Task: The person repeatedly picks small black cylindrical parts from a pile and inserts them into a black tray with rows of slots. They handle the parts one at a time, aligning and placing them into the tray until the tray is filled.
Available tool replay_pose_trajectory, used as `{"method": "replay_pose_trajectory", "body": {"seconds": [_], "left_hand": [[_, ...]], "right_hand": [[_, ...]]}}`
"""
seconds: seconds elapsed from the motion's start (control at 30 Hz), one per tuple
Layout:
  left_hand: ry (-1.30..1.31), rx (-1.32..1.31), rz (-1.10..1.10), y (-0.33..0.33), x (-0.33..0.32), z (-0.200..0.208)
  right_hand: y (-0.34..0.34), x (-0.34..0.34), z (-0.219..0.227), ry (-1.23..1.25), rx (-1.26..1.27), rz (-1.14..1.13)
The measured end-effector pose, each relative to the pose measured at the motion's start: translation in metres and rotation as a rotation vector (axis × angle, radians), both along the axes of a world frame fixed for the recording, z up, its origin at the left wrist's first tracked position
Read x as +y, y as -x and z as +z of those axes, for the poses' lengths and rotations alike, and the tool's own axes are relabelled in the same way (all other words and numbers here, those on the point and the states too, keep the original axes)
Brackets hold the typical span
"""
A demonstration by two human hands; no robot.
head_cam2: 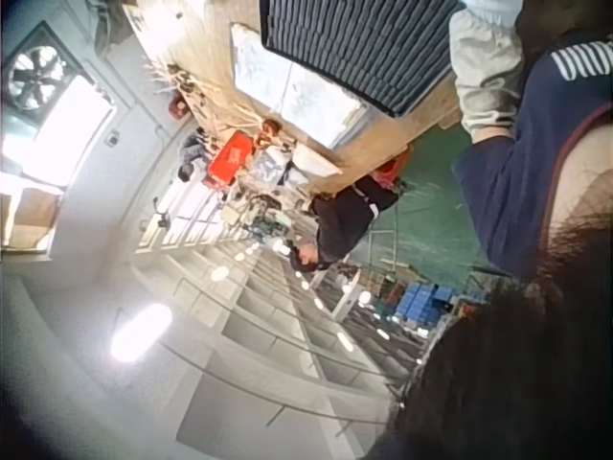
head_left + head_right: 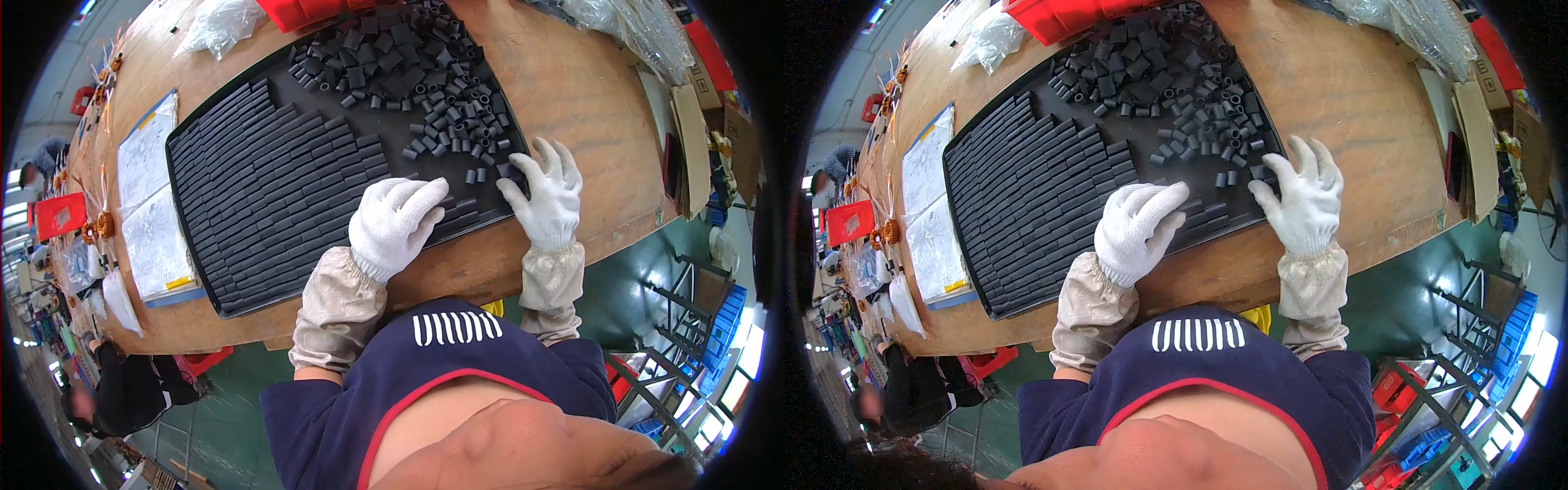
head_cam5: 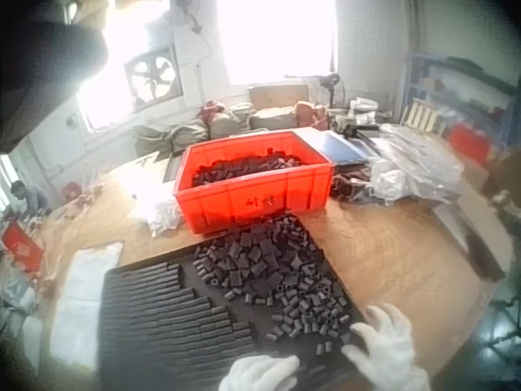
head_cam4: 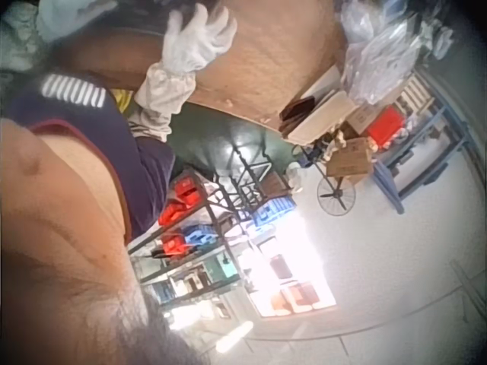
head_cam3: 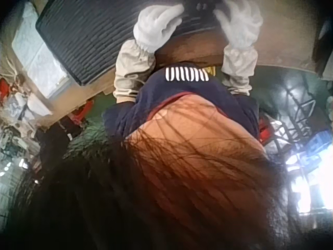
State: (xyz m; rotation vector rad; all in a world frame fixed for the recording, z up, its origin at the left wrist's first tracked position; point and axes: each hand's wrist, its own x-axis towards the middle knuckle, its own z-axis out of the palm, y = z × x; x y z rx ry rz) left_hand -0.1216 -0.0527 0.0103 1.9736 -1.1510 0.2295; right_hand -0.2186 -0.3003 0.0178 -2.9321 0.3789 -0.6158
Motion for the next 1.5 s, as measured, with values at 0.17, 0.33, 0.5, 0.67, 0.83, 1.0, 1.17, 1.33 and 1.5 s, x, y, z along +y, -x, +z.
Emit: {"method": "replay_pose_trajectory", "body": {"seconds": [0.17,0.33,0.5,0.67,0.83,1.0,1.17,1.33,1.5], "left_hand": [[-0.006,0.020,0.008,0.000,0.000,0.001],[-0.001,0.018,-0.032,-0.001,0.001,0.002],[-0.041,-0.025,-0.064,0.002,0.000,0.003],[-0.074,-0.047,-0.036,0.005,0.001,-0.005],[-0.049,-0.023,-0.002,0.005,0.003,-0.002],[0.114,0.227,0.203,-0.003,0.013,0.001],[0.280,0.403,0.287,-0.003,0.015,-0.018],[0.269,0.409,0.260,-0.002,0.016,-0.018],[0.181,0.385,0.266,-0.003,0.019,-0.013]], "right_hand": [[-0.008,0.000,-0.010,-0.004,-0.121,0.004],[-0.005,-0.004,-0.010,-0.507,-0.210,0.133],[-0.003,0.039,-0.011,-1.181,0.012,0.324],[-0.009,0.058,-0.018,-1.230,0.013,0.383],[-0.014,0.057,-0.006,-1.287,0.058,0.408],[-0.057,0.043,0.009,-0.434,-0.189,0.470],[-0.090,0.059,-0.004,-0.165,-0.107,0.473],[-0.094,0.065,-0.018,-0.162,-0.101,0.484],[-0.093,0.053,-0.015,-0.434,-0.188,0.618]]}}
